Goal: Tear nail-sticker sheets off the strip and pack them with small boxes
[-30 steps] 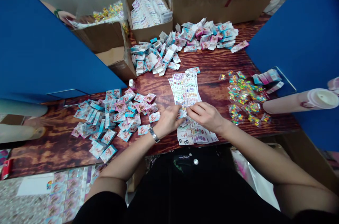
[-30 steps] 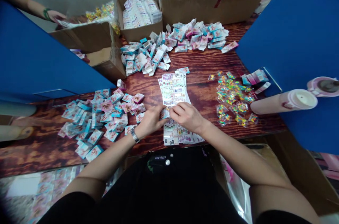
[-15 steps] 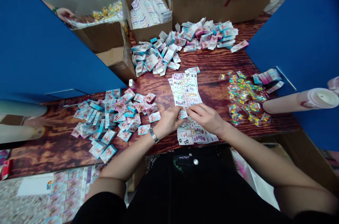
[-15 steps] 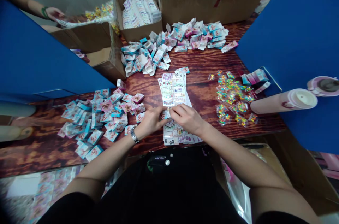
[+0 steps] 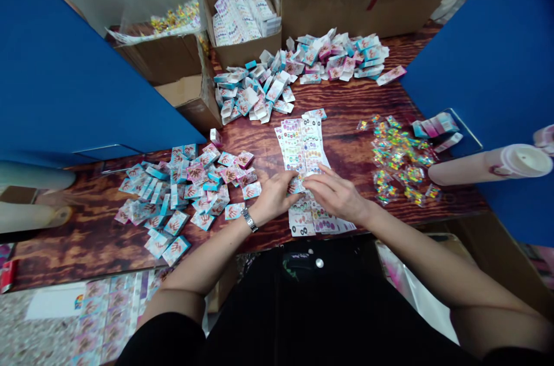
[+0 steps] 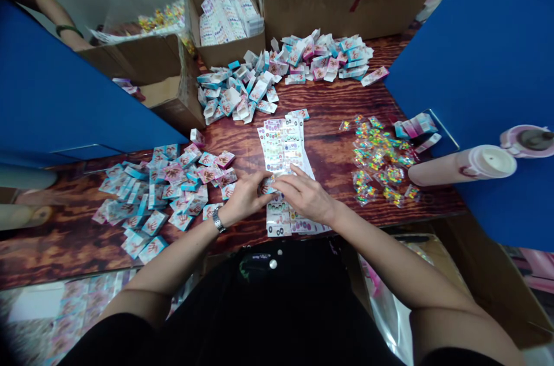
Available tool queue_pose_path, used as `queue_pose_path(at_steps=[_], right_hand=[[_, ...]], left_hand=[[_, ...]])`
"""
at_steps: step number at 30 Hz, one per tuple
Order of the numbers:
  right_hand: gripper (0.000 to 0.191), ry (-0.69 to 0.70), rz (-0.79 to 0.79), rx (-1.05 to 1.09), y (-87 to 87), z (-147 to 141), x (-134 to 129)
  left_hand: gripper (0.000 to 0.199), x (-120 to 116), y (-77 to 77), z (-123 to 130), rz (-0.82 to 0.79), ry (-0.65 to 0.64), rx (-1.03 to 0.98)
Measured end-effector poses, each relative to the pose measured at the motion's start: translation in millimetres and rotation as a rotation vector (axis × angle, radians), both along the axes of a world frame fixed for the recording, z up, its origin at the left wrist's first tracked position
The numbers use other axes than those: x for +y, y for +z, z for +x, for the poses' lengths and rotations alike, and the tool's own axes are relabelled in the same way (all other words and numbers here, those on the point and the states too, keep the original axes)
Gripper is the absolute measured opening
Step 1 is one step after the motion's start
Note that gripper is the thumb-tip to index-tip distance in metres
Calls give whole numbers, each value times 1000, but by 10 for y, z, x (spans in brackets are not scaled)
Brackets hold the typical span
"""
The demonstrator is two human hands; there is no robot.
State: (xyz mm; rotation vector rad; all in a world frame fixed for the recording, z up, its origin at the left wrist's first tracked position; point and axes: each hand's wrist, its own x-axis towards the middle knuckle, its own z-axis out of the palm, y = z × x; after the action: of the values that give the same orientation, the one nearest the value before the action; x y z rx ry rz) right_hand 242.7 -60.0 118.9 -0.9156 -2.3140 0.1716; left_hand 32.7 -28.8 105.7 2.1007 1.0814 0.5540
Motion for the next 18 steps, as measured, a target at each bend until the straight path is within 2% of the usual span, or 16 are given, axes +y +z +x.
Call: queue_pose_path(at_steps=[4,8,11,15,18], right_hand=[[23,-166,-172,174,13,-29,-24],[14,-332,-339,271,52,-98,-49],[13,-358,-358,264,68,-145,-47],[11,-390,-373,243,92,-185,-27],[11,-416,-475,301,92,-190,-11]], left_hand=[[45,-22,-46,-4,46,21,-54],[44,-61,-132,1,184,51,-10],[43,-96,-163,14,299,47,44],[42,-129,-131,40,393,28,83],[40,-136,-96,54,413,41,81]])
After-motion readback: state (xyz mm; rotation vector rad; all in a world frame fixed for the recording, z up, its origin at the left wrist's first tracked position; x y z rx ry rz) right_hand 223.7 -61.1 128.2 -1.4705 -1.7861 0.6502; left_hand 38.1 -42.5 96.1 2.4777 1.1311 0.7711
